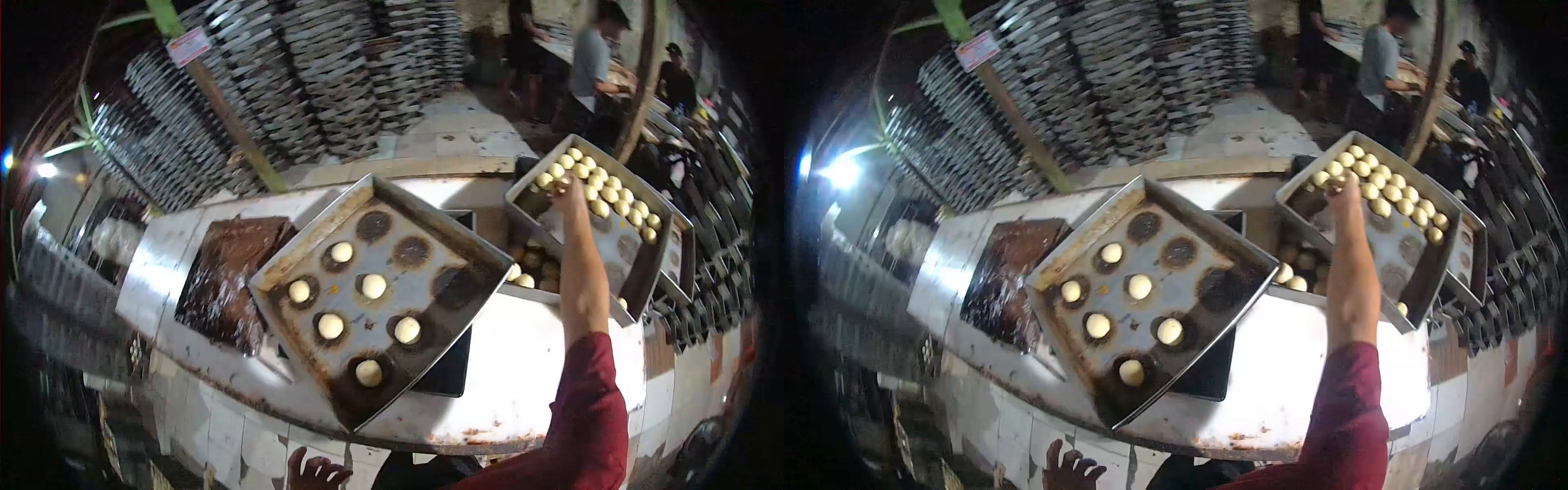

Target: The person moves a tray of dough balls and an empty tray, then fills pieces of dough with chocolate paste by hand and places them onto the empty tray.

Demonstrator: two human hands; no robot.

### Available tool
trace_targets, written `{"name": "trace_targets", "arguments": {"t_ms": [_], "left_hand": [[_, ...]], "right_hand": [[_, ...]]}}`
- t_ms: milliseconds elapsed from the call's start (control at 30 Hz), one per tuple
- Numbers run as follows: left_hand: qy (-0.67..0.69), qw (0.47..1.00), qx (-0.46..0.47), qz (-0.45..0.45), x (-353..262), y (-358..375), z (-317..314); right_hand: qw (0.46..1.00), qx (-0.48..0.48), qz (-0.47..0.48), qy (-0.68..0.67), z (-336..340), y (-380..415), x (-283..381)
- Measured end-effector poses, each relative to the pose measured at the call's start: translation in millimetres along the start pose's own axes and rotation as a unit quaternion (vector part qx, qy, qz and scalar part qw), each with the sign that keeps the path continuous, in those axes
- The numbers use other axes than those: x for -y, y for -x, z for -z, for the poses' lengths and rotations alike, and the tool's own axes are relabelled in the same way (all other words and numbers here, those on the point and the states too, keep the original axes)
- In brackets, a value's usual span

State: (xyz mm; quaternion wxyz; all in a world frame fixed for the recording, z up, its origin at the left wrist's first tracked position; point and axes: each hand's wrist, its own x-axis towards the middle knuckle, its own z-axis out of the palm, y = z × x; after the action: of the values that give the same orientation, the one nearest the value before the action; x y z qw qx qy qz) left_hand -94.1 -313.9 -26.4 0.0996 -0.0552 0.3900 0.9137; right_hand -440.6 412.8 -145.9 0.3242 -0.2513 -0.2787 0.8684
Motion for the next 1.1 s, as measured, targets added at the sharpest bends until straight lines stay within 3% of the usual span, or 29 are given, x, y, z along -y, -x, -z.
{"name": "trace_targets", "arguments": {"t_ms": [33, 67, 100, 133, 200, 233, 267, 300, 367, 400, 433, 467, 500, 533, 567, 633, 667, 700, 733, 767, 800, 833, 867, 933, 967, 1033, 1100], "left_hand": [[-0.04, 0.999, -0.025, 0.01, 3.3, 2.0, 6.6], [-0.017, 1.0, -0.013, 0.01, 2.8, 2.2, 16.8], [0.009, 1.0, -0.004, 0.01, 5.8, 5.2, 23.7], [-0.102, 0.995, 0.016, 0.013, 10.8, 2.1, 17.3], [-0.121, 0.986, 0.109, 0.027, 15.3, -20.0, -7.4], [-0.037, 0.98, 0.191, 0.03, 15.4, -33.6, -16.9], [0.002, 0.973, 0.225, 0.051, 24.3, -47.8, -16.3], [0.039, 0.962, 0.26, 0.071, 31.4, -57.4, -15.1], [0.091, 0.974, 0.192, 0.083, 25.5, -53.6, -21.2], [0.08, 0.98, 0.113, 0.143, 13.2, -52.5, -22.3], [-0.036, 0.977, 0.048, 0.202, -5.0, -57.9, -12.9], [0.0, 0.974, 0.026, 0.226, -13.4, -58.2, 8.7], [0.036, 0.968, 0.006, 0.248, -17.3, -61.0, 34.9], [0.074, 0.987, 0.036, 0.136, -10.0, -59.5, 61.6], [0.081, 0.987, 0.031, 0.137, -19.6, -64.0, 70.2], [0.033, 0.987, -0.152, 0.04, -40.0, -80.9, 86.4], [-0.06, 0.989, -0.133, 0.018, -29.0, -78.3, 118.7], [-0.084, 0.988, -0.126, 0.035, -49.8, -86.9, 137.6], [-0.107, 0.986, -0.119, 0.052, -74.9, -96.2, 152.8], [-0.134, 0.982, -0.119, 0.053, -104.9, -106.9, 167.5], [0.002, 0.984, -0.173, 0.038, -104.7, -124.2, 196.4], [0.057, 0.97, -0.237, 0.022, -144.5, -135.7, 218.6], [0.082, 0.975, -0.199, 0.047, -151.0, -140.0, 235.7], [0.114, 0.978, -0.157, 0.08, -149.4, -153.7, 264.2], [-0.07, 0.992, -0.101, 0.02, -148.7, -160.7, 269.3], [0.047, 0.993, -0.08, 0.076, -142.8, -171.6, 266.6], [0.061, 0.997, -0.018, 0.05, -141.0, -176.7, 256.7]], "right_hand": [[0.998, -0.006, 0.05, -0.032, -32.3, 46.9, 14.6], [0.998, 0.035, 0.003, -0.052, -36.7, 62.3, 22.4], [0.997, 0.065, -0.016, 0.023, -52.9, 104.6, 31.8], [0.985, 0.13, 0.088, 0.066, -79.8, 189.3, 31.0], [0.985, 0.104, 0.138, 0.009, -113.2, 336.2, 17.6], [0.944, 0.101, 0.191, 0.248, -109.0, 399.8, 0.1], [0.846, 0.076, 0.248, 0.466, -104.8, 463.3, -17.1], [0.778, 0.212, 0.296, 0.511, -82.4, 500.7, -41.6], [0.612, 0.504, 0.364, 0.489, -38.3, 574.6, -91.1], [0.537, 0.606, 0.244, 0.534, -63.9, 606.8, -99.6], [0.563, 0.629, 0.206, 0.495, -71.8, 629.9, -126.2], [0.601, 0.624, 0.19, 0.462, -73.6, 643.9, -142.2], [0.595, 0.628, 0.19, 0.464, -80.3, 647.4, -157.3], [0.656, 0.601, 0.175, 0.421, -86.9, 650.4, -172.7], [0.715, 0.567, 0.155, 0.379, -98.8, 660.0, -188.2], [0.71, 0.481, 0.319, 0.404, -134.6, 676.5, -255.5], [0.681, 0.472, 0.333, 0.45, -157.0, 679.9, -297.1], [0.685, 0.448, 0.308, 0.484, -173.5, 678.1, -347.2], [0.796, 0.372, 0.146, 0.455, -185.8, 678.7, -387.1], [0.803, 0.336, 0.176, 0.46, -192.4, 670.9, -424.4], [0.777, 0.29, 0.254, 0.498, -190.1, 656.3, -463.6], [0.76, 0.258, 0.294, 0.519, -195.5, 654.4, -480.2], [0.74, 0.221, 0.332, 0.541, -202.2, 653.3, -496.0], [0.684, 0.252, 0.313, 0.61, -203.4, 651.1, -496.2], [0.678, 0.244, 0.309, 0.621, -222.5, 665.0, -486.1], [0.656, 0.301, 0.342, 0.602, -247.3, 686.4, -480.6], [0.615, 0.37, 0.272, 0.641, -294.7, 702.2, -477.7]]}}
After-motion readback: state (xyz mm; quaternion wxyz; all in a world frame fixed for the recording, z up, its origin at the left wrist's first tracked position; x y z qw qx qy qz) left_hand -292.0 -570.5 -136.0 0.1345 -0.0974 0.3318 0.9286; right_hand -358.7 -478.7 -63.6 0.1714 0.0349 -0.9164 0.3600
